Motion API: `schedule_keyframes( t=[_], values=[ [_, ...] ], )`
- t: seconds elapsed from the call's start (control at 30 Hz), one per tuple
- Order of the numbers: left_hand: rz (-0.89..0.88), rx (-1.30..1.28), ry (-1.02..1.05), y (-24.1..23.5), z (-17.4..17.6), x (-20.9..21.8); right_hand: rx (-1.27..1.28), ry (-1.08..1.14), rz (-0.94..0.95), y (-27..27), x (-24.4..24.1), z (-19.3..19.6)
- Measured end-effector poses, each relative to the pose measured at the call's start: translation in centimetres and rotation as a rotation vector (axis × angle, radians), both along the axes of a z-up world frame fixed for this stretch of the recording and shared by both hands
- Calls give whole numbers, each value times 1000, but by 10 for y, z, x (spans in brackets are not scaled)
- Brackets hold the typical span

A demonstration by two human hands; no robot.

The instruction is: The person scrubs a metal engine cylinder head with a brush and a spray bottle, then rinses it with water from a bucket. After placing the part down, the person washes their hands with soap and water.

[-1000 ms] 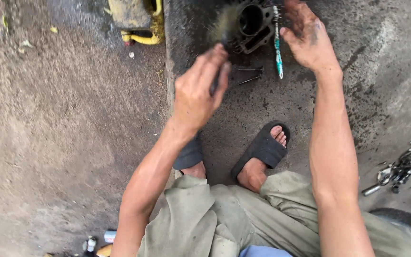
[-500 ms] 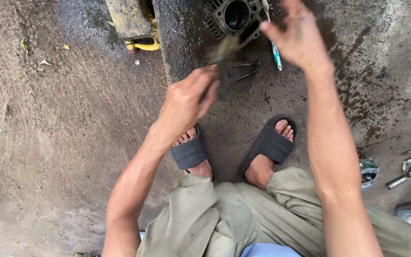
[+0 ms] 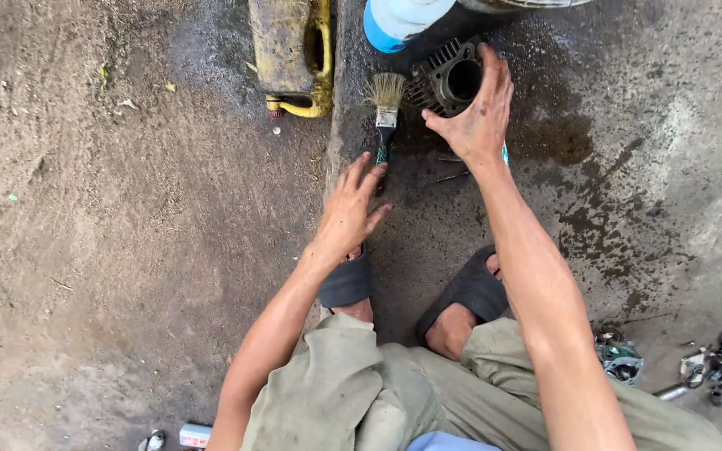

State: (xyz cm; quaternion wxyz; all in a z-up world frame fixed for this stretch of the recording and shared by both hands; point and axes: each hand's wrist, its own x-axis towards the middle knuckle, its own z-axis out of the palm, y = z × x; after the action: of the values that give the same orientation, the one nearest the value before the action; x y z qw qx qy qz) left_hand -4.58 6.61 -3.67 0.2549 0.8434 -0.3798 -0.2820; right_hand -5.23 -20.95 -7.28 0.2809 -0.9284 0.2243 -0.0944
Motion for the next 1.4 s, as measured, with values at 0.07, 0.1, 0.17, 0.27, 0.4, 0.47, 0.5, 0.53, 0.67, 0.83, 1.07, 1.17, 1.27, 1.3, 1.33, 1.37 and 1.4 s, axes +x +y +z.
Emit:
schedule_keyframes(
  t=[0.07, 0.1, 0.17, 0.27, 0.4, 0.47, 0.5, 0.53, 0.67, 0.83, 1.07, 1.17, 1.27, 1.3, 1.33, 1.37, 1.4],
  values=[
    [175, -50, -41, 1, -2, -2, 136, 166, -38, -15, 5, 2],
    [185, -51, -32, -6, -1, 1, 132, 176, -30, -18, 9, 14],
    [249, -174, 55, -21, 0, 11, 265, 228, -88, -28, 20, 39],
    [279, -432, 407, -57, 4, 27, 750, 6, -171, -54, 17, 14],
    [358, -588, 621, -96, -17, 48, 1110, 138, -700, -19, 33, 76],
    [313, -627, 741, -109, -11, 57, 1351, 159, -983, 0, 40, 109],
    [311, -624, 746, -106, -7, 61, 1351, 161, -989, 2, 41, 108],
    [313, -610, 606, -105, -3, 64, 1455, 138, -1053, 3, 41, 107],
    [250, -39, -253, -69, -4, 41, 1767, -103, -1210, 1, 34, 100],
    [50, 332, -396, -50, -72, -16, 1877, -139, -1277, -8, 19, 92],
    [316, 180, 29, -39, 6, 19, 1998, -207, -1270, -3, 15, 102],
    [462, -118, 334, -28, 46, 49, 2111, -405, -1239, 9, 17, 88],
    [409, -147, 663, -24, 69, 83, 2157, -594, -1210, 32, 24, 96],
    [400, -144, 658, -26, 61, 85, 2162, -605, -1210, 36, 20, 87],
    [410, -258, 606, -27, 54, 87, 2177, -620, -1134, 40, 16, 78],
    [419, -373, 555, -27, 46, 89, 2190, -632, -1057, 45, 11, 69],
    [412, -371, 552, -33, 29, 90, 2193, -642, -1056, 43, 9, 69]
  ],
)
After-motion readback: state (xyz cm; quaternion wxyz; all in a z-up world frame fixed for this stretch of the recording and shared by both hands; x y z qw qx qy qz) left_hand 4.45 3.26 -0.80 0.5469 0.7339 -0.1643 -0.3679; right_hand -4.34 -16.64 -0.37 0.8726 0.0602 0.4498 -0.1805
